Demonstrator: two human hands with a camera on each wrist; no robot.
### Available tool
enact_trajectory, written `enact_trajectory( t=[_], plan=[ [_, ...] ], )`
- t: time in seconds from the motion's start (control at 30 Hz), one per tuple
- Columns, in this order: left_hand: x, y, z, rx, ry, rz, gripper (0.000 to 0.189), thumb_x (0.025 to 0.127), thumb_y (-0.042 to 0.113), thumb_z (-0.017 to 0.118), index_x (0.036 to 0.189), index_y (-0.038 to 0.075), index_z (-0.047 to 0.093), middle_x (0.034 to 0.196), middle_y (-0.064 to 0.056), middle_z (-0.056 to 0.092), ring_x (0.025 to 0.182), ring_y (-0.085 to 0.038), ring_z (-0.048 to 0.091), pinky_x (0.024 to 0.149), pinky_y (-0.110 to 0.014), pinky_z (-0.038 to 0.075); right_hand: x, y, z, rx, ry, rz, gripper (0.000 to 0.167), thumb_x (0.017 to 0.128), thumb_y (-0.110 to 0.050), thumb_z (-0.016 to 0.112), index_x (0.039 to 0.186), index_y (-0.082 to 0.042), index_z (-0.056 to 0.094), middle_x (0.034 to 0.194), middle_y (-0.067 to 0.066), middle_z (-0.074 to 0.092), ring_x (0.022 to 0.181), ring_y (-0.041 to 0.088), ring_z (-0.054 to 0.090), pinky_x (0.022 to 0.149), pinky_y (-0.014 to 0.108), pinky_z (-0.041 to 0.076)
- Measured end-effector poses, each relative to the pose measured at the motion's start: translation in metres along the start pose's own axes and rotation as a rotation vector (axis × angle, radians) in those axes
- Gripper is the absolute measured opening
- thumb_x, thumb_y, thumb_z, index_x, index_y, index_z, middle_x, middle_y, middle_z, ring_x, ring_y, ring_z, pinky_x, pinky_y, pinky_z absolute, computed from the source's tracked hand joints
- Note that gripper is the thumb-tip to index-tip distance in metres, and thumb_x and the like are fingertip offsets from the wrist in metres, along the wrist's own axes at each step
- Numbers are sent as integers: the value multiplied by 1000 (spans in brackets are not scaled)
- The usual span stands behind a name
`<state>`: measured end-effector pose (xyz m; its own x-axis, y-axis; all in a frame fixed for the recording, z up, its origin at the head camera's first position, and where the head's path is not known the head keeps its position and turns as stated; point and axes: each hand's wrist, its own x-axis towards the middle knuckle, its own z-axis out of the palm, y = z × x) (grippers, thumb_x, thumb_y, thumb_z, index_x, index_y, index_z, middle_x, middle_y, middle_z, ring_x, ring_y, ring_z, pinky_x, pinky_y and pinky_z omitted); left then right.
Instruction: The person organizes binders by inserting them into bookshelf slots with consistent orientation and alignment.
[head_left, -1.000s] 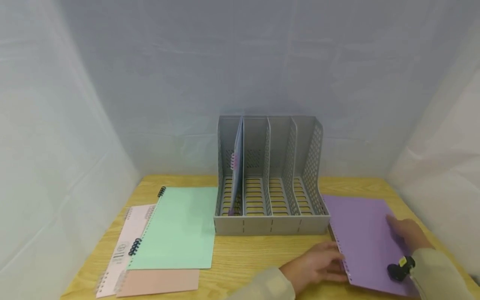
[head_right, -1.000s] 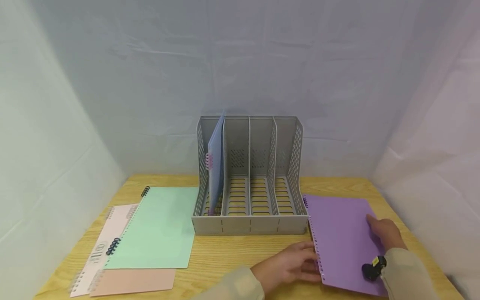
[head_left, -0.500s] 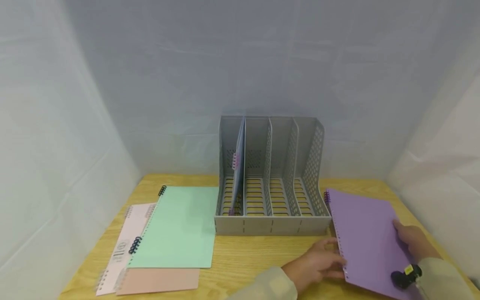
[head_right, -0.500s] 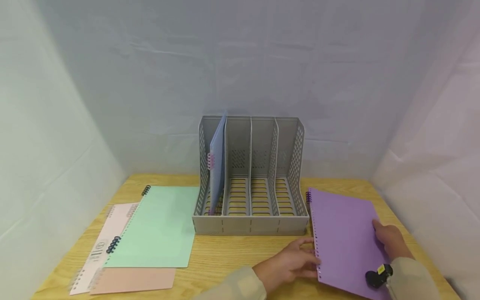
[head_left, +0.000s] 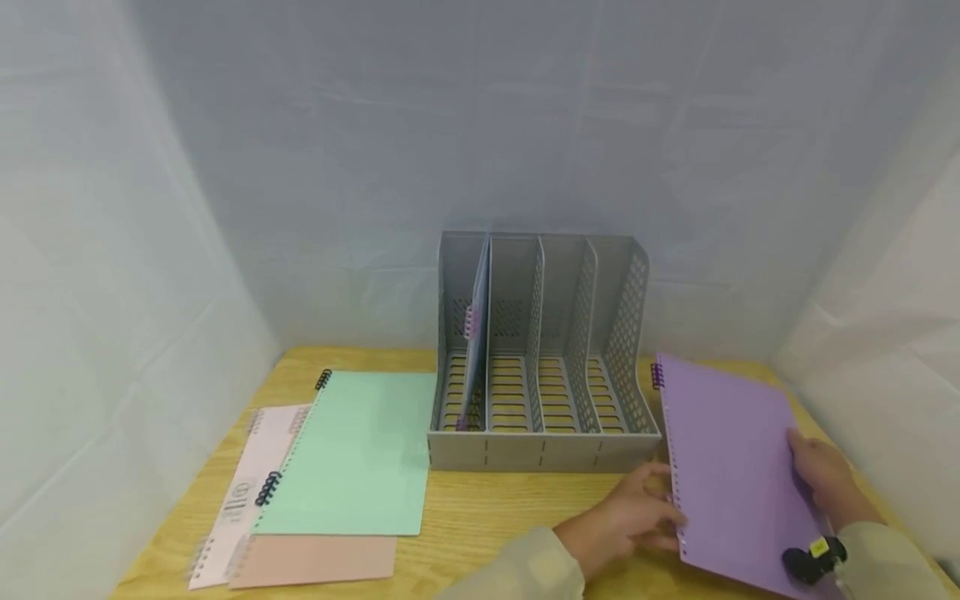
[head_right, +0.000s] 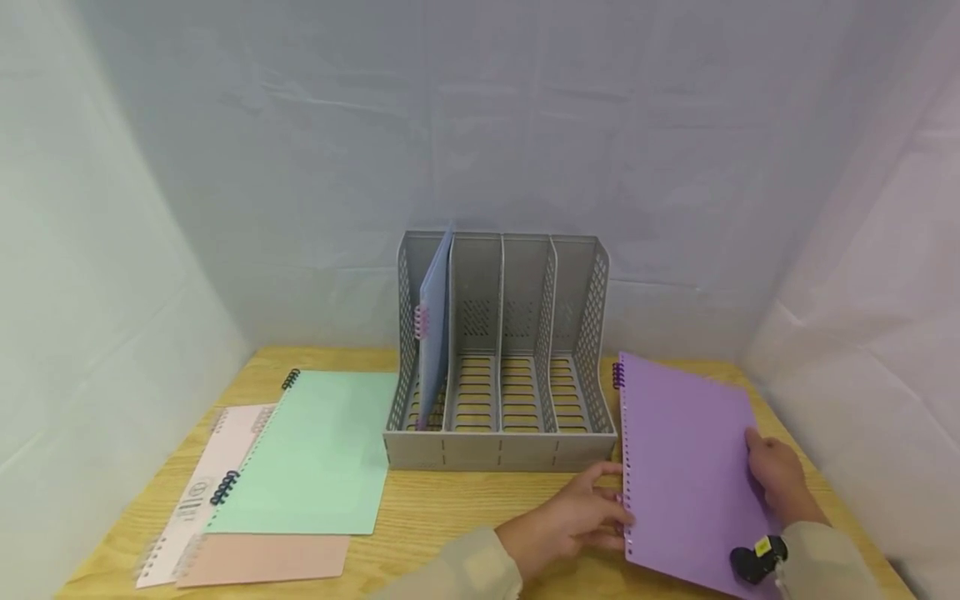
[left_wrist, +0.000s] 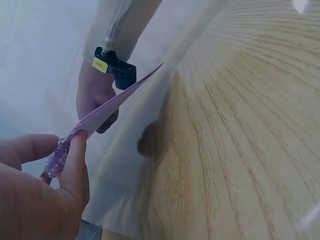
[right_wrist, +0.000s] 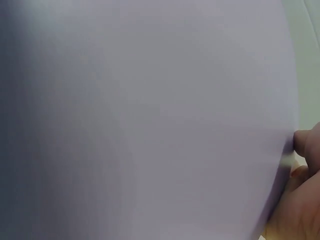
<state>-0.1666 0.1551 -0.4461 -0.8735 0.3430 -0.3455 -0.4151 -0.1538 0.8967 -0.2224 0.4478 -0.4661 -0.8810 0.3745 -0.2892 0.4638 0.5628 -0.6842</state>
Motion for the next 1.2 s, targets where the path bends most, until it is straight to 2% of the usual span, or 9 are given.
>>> enact_trajectory(
  t=[0.1,0.2,0.4,0.5,0.6,0.73,1.0,1.2],
  plan=[
    [0,1,-2,6,1,7,61,72,-25,58,115,17,61,85,-9,62,68,-22,64,64,-44,59,-2,-2,1,18,47,-42,75,103,-44,15,133,23,29,128,44,33,112,52,40,93,59,41],
    [0,2,-4,23,18,12,59,73,-22,60,116,18,61,85,-8,61,69,-22,64,63,-43,59,-5,-7,4,48,105,-42,71,103,-43,18,128,21,33,122,41,37,107,48,43,85,53,44],
    [-2,8,-12,65,-2,22,51,78,-15,64,117,18,61,86,-8,60,69,-19,63,58,-38,59,-11,-19,12,104,180,-39,64,103,-43,21,118,16,41,109,34,43,95,40,45,68,38,41],
    [-3,12,-18,90,-21,36,52,79,-13,65,120,18,59,86,-8,60,68,-19,63,55,-36,59,-14,-24,15,135,196,-55,61,104,-42,21,114,15,42,107,33,44,91,38,45,65,36,40],
    [-4,15,-24,117,-41,50,50,80,-12,64,120,16,58,87,-8,60,68,-20,63,56,-36,59,-17,-29,18,162,223,-79,57,104,-39,22,110,14,44,108,32,44,91,37,44,66,35,39],
    [-7,18,-31,178,-76,76,44,80,-12,62,116,13,56,89,-8,58,67,-21,62,58,-39,59,-22,-36,21,195,227,-93,59,103,-40,22,115,14,43,116,34,42,99,41,42,73,39,39],
    [-16,27,-40,349,-127,139,30,82,-8,59,106,11,54,84,-11,59,63,-24,65,54,-41,58,-30,-49,27,237,216,-131,61,104,-40,21,126,14,38,128,37,38,113,47,39,92,55,37],
    [-19,32,-48,420,-145,169,35,83,-5,62,113,12,55,86,-6,61,65,-18,63,54,-34,57,-34,-59,29,241,187,-148,63,104,-42,19,128,13,37,129,36,37,112,46,39,91,57,38]
  ],
)
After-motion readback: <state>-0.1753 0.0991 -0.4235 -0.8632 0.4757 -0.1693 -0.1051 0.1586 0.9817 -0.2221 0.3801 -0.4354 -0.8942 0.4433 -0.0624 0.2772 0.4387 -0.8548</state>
